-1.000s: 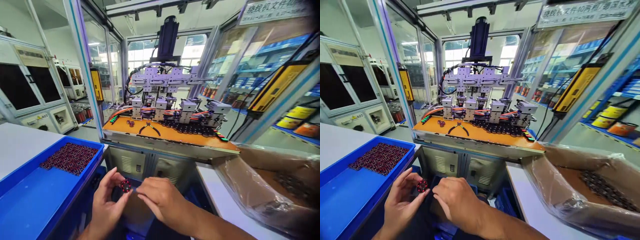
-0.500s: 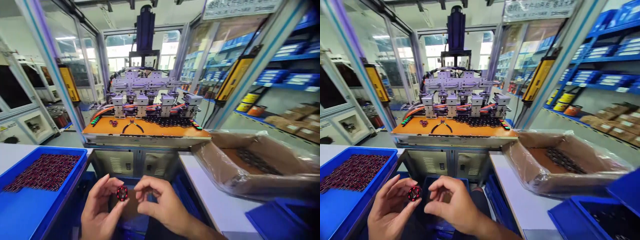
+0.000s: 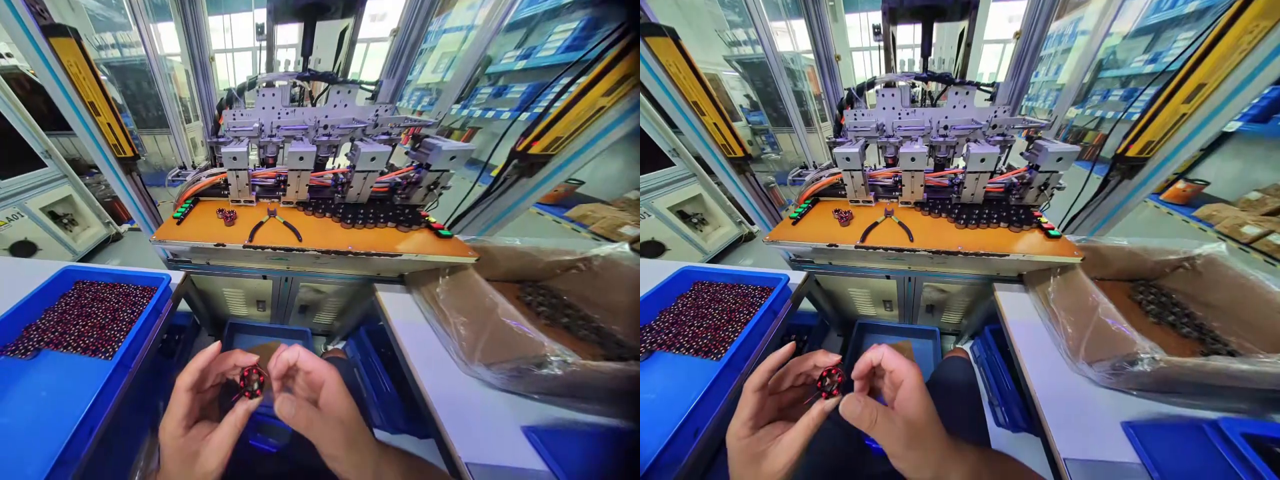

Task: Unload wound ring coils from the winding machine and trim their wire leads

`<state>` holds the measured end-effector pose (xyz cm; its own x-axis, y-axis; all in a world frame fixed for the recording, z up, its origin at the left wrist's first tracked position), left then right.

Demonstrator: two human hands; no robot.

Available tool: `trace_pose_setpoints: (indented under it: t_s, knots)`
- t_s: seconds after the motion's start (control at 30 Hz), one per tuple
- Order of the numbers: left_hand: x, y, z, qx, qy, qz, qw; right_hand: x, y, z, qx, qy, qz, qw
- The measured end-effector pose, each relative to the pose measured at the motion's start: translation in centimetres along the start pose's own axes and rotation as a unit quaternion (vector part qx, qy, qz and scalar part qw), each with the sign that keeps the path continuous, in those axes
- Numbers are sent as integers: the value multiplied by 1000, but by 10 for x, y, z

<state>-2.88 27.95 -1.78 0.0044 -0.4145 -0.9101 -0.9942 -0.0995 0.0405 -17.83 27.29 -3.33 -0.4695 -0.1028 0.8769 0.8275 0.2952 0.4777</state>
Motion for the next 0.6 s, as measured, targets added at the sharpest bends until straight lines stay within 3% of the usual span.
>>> trace_pose_setpoints:
  t_s: [0.13,0.3,0.47,0.6]
  knots:
    - [-7,7,5,-30,-52,30,998,-4,7,-4,-17,-14,-5,1000]
    - [-5,4,0,-34,-177,97,979,-17,1,5,-30,-18,-13,999]
    - [-2,3,-8,13,-195,70,978,21,-3,-2,2,-40,138,990]
    - [-3,6,-8,57,-204,84,974,37,2,-10,4,3,209,978]
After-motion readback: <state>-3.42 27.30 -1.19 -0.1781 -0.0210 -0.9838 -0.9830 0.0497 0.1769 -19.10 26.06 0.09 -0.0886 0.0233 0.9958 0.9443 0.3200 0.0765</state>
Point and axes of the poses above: each hand's wrist, its own z-axis away from the middle knuckle, its own y-axis out of the palm, x = y × z, the point moved 3 cm from there along -z, towards the middle knuckle, and after that the axes turned 2 degrees about -z, right-handed, at the moved point
